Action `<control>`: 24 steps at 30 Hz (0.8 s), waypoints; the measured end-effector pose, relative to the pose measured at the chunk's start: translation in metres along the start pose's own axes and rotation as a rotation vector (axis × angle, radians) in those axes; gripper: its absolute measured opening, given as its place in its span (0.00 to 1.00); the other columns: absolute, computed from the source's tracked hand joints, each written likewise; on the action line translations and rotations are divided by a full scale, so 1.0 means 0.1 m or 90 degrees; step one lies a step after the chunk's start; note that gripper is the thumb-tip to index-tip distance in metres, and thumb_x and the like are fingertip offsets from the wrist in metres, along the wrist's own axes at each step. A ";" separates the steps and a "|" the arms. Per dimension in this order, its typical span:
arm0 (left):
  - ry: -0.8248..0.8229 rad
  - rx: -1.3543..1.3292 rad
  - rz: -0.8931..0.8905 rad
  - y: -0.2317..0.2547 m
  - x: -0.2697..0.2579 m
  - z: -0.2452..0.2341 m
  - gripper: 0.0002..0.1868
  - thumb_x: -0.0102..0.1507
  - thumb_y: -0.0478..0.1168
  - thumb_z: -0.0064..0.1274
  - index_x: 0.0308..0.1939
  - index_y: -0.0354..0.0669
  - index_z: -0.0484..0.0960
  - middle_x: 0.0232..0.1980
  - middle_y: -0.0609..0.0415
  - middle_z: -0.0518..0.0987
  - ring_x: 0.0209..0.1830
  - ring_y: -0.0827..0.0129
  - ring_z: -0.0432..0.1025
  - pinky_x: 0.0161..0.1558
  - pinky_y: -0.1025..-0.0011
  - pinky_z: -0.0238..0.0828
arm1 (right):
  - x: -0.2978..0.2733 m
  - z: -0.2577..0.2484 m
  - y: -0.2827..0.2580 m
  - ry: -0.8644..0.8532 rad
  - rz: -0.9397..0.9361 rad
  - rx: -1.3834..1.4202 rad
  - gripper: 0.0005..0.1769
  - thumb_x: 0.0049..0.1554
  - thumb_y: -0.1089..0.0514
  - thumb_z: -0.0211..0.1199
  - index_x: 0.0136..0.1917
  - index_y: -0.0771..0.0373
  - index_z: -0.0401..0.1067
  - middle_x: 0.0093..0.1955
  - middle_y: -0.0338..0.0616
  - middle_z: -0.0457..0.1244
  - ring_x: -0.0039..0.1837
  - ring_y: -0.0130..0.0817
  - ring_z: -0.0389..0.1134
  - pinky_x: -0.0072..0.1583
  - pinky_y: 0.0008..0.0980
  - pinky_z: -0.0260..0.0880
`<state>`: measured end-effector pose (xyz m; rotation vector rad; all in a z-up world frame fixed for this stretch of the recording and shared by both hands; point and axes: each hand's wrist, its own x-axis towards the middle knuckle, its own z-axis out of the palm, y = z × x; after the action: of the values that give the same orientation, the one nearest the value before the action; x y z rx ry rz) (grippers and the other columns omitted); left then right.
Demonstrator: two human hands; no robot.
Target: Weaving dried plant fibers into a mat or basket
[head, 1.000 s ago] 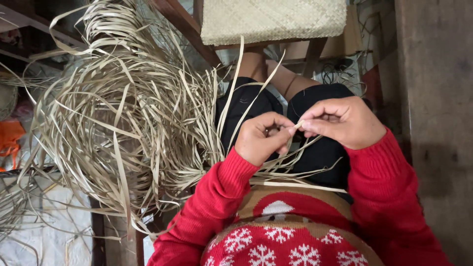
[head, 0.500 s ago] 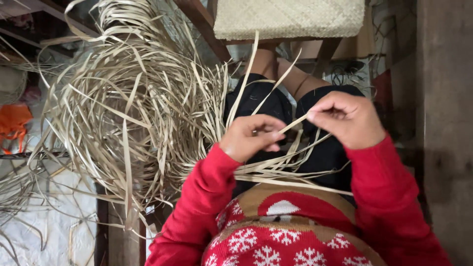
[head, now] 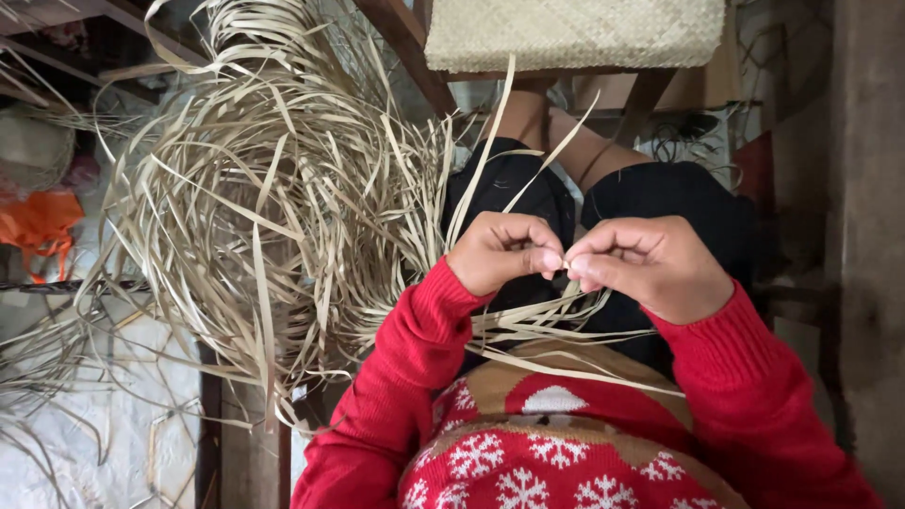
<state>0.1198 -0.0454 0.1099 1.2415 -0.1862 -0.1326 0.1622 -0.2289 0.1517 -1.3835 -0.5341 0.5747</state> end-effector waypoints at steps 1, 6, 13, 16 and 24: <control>-0.016 0.003 0.008 0.04 -0.01 0.01 0.04 0.53 0.34 0.57 0.27 0.37 0.79 0.21 0.55 0.74 0.18 0.84 0.62 0.22 0.88 0.59 | 0.00 0.00 0.01 -0.007 0.021 0.001 0.02 0.44 0.71 0.60 0.34 0.71 0.73 0.27 0.45 0.64 0.31 0.21 0.62 0.35 0.20 0.67; -0.049 0.005 0.015 0.05 -0.02 0.00 0.04 0.54 0.34 0.56 0.27 0.37 0.79 0.21 0.57 0.72 0.19 0.85 0.59 0.23 0.88 0.56 | 0.00 0.00 0.01 -0.018 0.060 -0.010 0.01 0.43 0.69 0.62 0.33 0.70 0.73 0.24 0.46 0.64 0.29 0.22 0.63 0.35 0.20 0.67; -0.052 -0.010 0.001 0.09 -0.04 0.00 0.04 0.53 0.33 0.56 0.28 0.35 0.78 0.20 0.56 0.71 0.19 0.84 0.60 0.24 0.89 0.55 | 0.02 -0.02 0.01 -0.045 0.066 -0.003 0.01 0.44 0.68 0.62 0.33 0.69 0.74 0.25 0.46 0.64 0.31 0.23 0.64 0.37 0.21 0.68; -0.049 -0.009 0.003 0.13 -0.04 0.03 0.04 0.54 0.33 0.56 0.28 0.34 0.78 0.21 0.56 0.70 0.20 0.85 0.58 0.24 0.89 0.54 | 0.02 -0.03 0.02 -0.052 0.067 -0.001 0.01 0.44 0.68 0.62 0.33 0.70 0.74 0.25 0.46 0.64 0.31 0.24 0.65 0.38 0.22 0.69; -0.018 0.037 0.046 0.15 -0.04 0.08 0.04 0.54 0.33 0.56 0.28 0.34 0.78 0.23 0.56 0.69 0.21 0.85 0.56 0.24 0.89 0.53 | 0.03 -0.07 0.02 -0.045 0.057 0.006 0.02 0.46 0.67 0.62 0.35 0.70 0.73 0.26 0.45 0.64 0.31 0.23 0.64 0.39 0.23 0.69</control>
<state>0.1143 -0.0472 0.1266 1.2890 -0.2608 -0.0836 0.1694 -0.2319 0.1487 -1.3871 -0.5279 0.7001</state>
